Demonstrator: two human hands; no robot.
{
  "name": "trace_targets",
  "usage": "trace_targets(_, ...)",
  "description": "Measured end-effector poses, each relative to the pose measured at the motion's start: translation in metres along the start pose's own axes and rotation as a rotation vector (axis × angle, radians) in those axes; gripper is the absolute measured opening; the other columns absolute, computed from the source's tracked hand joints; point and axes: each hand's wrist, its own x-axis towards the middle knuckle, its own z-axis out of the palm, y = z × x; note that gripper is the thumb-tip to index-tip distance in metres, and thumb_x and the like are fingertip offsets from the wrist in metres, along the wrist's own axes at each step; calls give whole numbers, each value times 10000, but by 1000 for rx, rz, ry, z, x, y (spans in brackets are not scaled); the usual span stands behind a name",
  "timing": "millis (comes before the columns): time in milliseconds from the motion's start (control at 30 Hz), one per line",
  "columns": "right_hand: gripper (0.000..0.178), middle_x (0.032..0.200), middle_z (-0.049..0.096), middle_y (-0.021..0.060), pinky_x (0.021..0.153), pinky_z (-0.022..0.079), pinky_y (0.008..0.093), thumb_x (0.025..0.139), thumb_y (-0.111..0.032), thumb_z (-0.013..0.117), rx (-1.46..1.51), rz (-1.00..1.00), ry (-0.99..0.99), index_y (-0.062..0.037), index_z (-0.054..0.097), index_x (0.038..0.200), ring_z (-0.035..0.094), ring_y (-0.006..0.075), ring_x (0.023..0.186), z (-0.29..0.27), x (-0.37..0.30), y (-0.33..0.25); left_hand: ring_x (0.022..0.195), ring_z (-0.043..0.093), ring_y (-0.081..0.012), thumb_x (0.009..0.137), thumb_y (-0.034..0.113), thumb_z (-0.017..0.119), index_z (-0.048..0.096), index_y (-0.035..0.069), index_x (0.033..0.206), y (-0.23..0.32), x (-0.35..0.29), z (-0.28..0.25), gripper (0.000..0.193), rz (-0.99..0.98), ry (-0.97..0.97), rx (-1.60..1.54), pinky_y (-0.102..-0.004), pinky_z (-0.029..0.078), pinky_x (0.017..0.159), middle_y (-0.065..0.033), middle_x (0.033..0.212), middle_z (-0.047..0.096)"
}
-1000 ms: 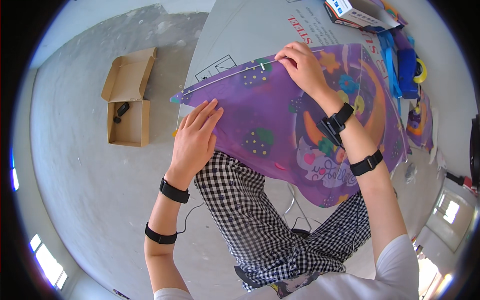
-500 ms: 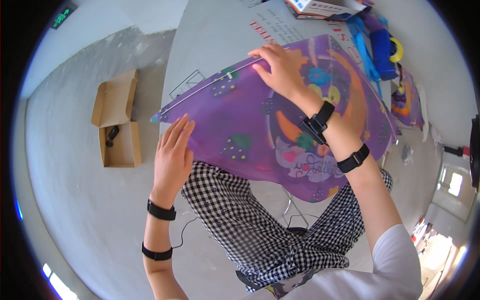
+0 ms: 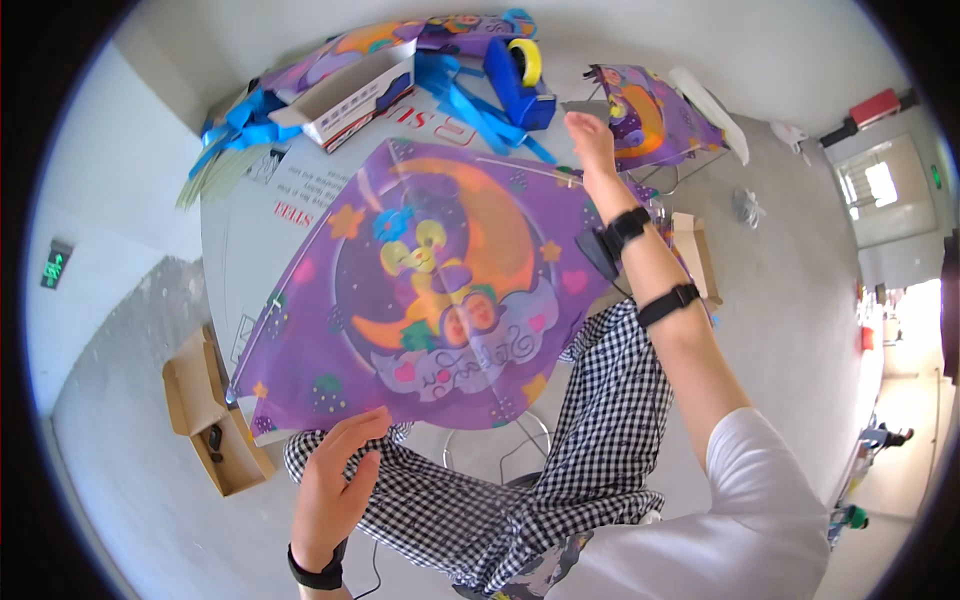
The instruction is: Assemble a toy kite by attaching support rods and securing parts with tape.
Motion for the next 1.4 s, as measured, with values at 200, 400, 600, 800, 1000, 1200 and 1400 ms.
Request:
trace_targets(200,493,1026,675,243,861,501,394,844,-399,647,-526,123,-158,64,668,1012,650,365,999,21,112,22,1032,623,-211,866,-52,538,609,-8,1136,33,57,47,282,-45,-55,-219,-307,468,902,-116,1147,643)
trace_targets(400,315,835,693,116,696,468,358,816,-306,671,-93,235,-352,8,702,827,634,214,785,45,117,28,990,632,-206,890,-9,553,614,14,1145,39,85,60,263,-58,-102,-41,-308,487,860,-106,1111,653)
trace_targets(600,170,753,613,47,602,436,329,785,-159,668,326,199,-308,11,674,776,582,172,717,44,131,33,988,638,-186,890,-21,548,609,9,1152,42,103,59,271,-71,-134,39,-312,488,867,-99,1116,656)
trace_targets(800,217,912,681,53,832,387,339,742,-222,771,-4,360,-243,-49,726,866,549,162,895,22,137,6,986,635,-187,891,-9,550,605,11,1155,52,109,53,271,-20,-138,81,-308,485,857,-99,1121,657)
trace_targets(1000,188,798,654,0,759,351,307,746,-254,777,93,495,-277,-81,716,783,503,99,774,-18,31,-53,969,636,-187,884,-20,532,597,10,1174,44,101,45,299,-37,-138,102,-296,486,835,-84,1126,660)
trace_targets(1200,229,874,652,-39,755,347,255,812,-347,739,270,539,-366,-138,692,893,538,51,791,-95,-63,-64,951,638,-164,892,13,549,584,-9,1191,52,116,63,302,-24,-177,100,-277,499,795,-109,1053,667)
trace_targets(1400,257,906,662,-9,757,366,259,859,-303,694,323,502,-314,-56,699,931,554,63,872,-162,-155,-84,940,639,-245,889,99,564,581,-15,1160,52,151,86,294,-70,-236,174,-329,505,779,-162,1040,657)
